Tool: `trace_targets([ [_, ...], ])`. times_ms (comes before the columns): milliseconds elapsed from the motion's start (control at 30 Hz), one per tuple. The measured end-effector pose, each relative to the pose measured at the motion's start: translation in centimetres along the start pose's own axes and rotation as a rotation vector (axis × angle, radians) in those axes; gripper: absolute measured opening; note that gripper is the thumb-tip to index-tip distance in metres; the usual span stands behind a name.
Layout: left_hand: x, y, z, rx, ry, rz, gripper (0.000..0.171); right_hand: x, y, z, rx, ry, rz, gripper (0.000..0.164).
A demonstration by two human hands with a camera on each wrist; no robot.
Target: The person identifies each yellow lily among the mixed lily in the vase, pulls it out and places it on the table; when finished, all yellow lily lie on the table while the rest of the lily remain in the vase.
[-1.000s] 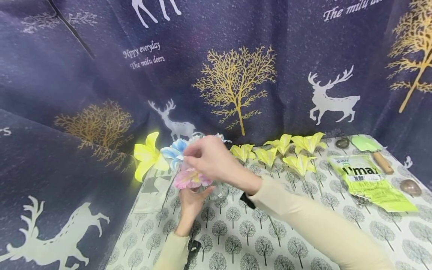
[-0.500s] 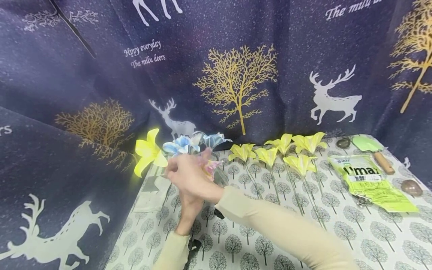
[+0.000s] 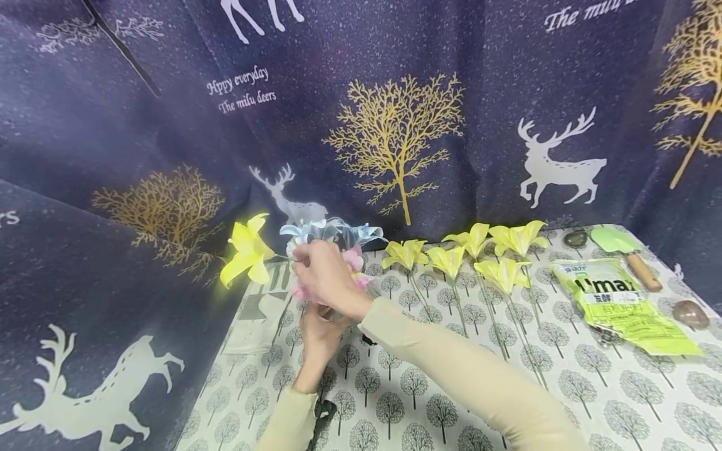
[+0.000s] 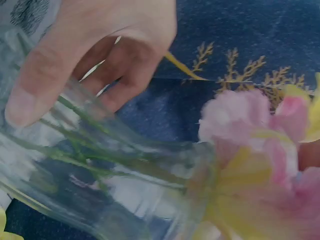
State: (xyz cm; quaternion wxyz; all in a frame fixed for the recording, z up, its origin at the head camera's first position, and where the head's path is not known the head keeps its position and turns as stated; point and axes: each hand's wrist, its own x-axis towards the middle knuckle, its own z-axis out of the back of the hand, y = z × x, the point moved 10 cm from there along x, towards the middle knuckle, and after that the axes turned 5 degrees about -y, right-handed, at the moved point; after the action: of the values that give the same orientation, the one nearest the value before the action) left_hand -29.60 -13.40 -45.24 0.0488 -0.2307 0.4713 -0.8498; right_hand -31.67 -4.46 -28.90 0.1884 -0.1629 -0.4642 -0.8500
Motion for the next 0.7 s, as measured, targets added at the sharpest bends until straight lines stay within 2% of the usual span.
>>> trace_targets([
  [333,-0.01,-0.79,0.36,0.025,-0.045,-0.072,0.070,0.54,-0.49,0.22,-0.075,0.003,0.059,0.012],
  [533,-0.03,-0.78,0.46,0.007,-0.050,-0.072,0.066,0.77,-0.78,0.23,-0.057,0.034,0.072,0.012],
  [700,-0.14,-0.49,0.34,-0.019,-0.043,-0.044,0.065,0.74,-0.94,0.76,-0.031,0.046,0.089,0.011],
])
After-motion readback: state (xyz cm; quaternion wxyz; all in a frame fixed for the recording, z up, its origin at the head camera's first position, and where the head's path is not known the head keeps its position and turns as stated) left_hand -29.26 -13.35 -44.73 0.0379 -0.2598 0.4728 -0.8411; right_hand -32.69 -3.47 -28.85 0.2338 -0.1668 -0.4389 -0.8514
